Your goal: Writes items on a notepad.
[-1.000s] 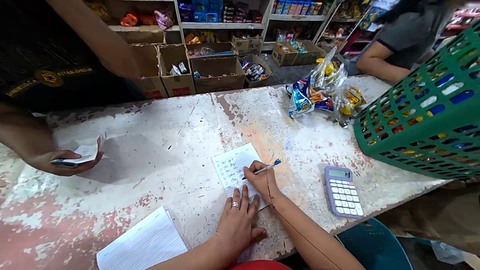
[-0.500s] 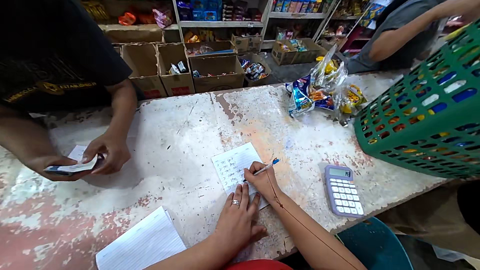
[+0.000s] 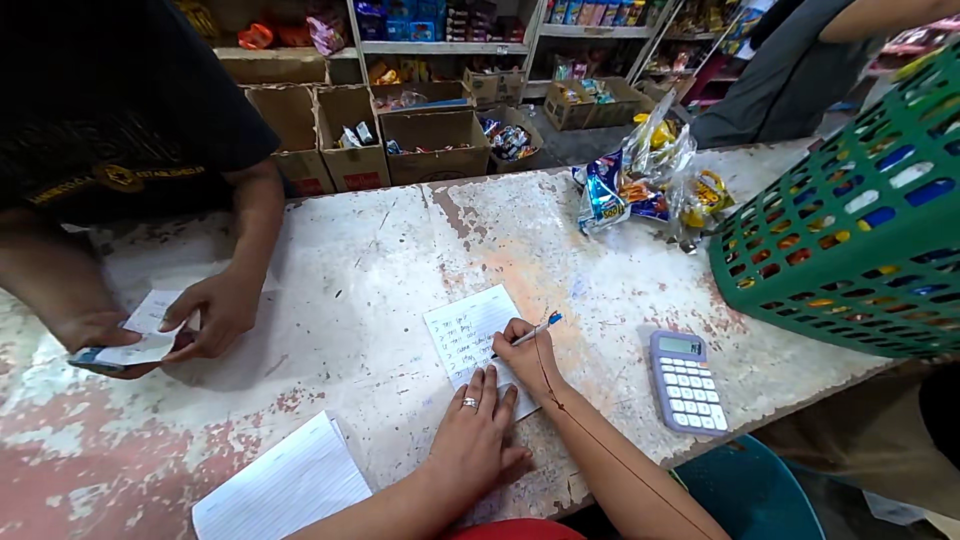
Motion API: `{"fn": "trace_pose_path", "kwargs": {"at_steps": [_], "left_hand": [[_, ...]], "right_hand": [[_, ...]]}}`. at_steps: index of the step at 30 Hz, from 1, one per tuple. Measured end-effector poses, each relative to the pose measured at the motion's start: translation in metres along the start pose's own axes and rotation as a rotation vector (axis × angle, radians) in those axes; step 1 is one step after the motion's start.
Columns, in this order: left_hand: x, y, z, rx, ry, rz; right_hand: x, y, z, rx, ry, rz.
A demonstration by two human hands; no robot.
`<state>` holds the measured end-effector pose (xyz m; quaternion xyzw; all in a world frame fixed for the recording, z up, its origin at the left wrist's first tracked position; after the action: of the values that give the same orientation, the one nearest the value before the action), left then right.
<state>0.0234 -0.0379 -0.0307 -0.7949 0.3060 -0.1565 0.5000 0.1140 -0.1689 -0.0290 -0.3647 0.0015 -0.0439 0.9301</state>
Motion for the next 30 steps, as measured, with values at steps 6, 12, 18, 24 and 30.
{"fn": "trace_pose_path", "kwargs": {"at_steps": [6, 12, 18, 24, 30], "left_hand": [[-0.007, -0.005, -0.011, 0.025, -0.090, 0.200], [-0.002, -0.007, -0.006, 0.006, -0.068, 0.167], [0.009, -0.007, 0.004, -0.042, -0.068, 0.133], [0.004, -0.011, 0.002, -0.019, -0.078, 0.028], [-0.001, -0.006, 0.000, -0.032, -0.061, -0.031]], "right_hand": [[0.001, -0.005, 0.002, 0.068, 0.017, 0.024], [0.011, -0.018, -0.014, 0.565, 0.047, -0.204], [0.013, -0.021, -0.016, 0.405, -0.019, -0.172], [0.016, -0.015, -0.017, 0.457, 0.128, -0.050], [0.009, -0.005, -0.003, 0.194, -0.047, 0.002]]}}
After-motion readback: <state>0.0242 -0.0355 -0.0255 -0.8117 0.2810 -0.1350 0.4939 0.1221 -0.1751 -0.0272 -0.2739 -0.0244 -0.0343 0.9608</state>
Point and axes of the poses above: each hand's wrist, its own x-axis towards the middle knuckle, its own y-axis out of the palm, z = x × y, the point moved 4 cm from there along x, towards the middle knuckle, and after that the axes turned 11 degrees about -x, right-handed, at the moved point
